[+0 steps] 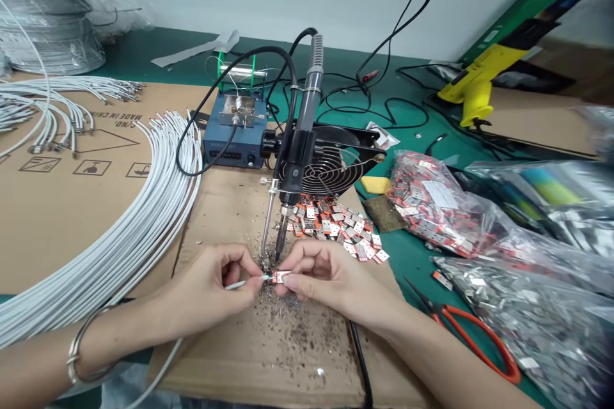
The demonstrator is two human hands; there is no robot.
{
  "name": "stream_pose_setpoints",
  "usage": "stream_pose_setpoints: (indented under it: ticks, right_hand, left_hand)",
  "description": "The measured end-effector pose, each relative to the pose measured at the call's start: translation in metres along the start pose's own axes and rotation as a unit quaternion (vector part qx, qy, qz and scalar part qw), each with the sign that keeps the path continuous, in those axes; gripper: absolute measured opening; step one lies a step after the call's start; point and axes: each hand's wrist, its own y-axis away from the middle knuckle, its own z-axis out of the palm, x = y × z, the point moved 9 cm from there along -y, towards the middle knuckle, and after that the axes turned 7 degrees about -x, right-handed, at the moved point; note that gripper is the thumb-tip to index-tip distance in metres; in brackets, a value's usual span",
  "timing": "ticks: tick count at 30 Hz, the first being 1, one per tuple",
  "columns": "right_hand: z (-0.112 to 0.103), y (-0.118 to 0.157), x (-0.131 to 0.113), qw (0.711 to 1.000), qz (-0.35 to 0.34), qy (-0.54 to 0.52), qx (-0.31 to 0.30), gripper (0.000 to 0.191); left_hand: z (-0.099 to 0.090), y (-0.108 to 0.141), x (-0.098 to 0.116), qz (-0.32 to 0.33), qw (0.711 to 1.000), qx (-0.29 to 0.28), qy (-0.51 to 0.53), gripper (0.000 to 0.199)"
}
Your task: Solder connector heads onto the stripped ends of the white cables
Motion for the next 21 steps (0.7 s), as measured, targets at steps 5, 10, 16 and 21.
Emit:
stream_pose_setpoints:
  ticks: [5, 10, 16, 21]
  right_hand:
    - [-0.0026, -0.0015, -0.0006, 0.997, -0.006, 0.053, 0.061, 0.028]
    - [-0.0019, -0.0012, 0.0012, 0.991, -0.019, 0.101, 0.086, 0.021]
    - [-0.0001, 0.0002, -0.0020, 0.997, -0.020, 0.052, 0.046, 0.018]
    - [-0.0016, -0.0005, -0.0006, 1.000, 0.009, 0.026, 0.003, 0.023]
  left_hand:
    - [0.0030, 0.0007, -0.0027, 0.003, 1.000, -0.007, -0.030, 0.019]
    - [0.0048, 0.0006, -0.0074, 0.001, 0.999, -0.010, -0.039, 0.021]
    - [0.0033, -0.0006, -0.0029, 0.007, 0.999, -0.011, -0.041, 0.020]
    - [0.0022, -0.0012, 0.0000, 0.011, 0.999, -0.008, -0.032, 0.022]
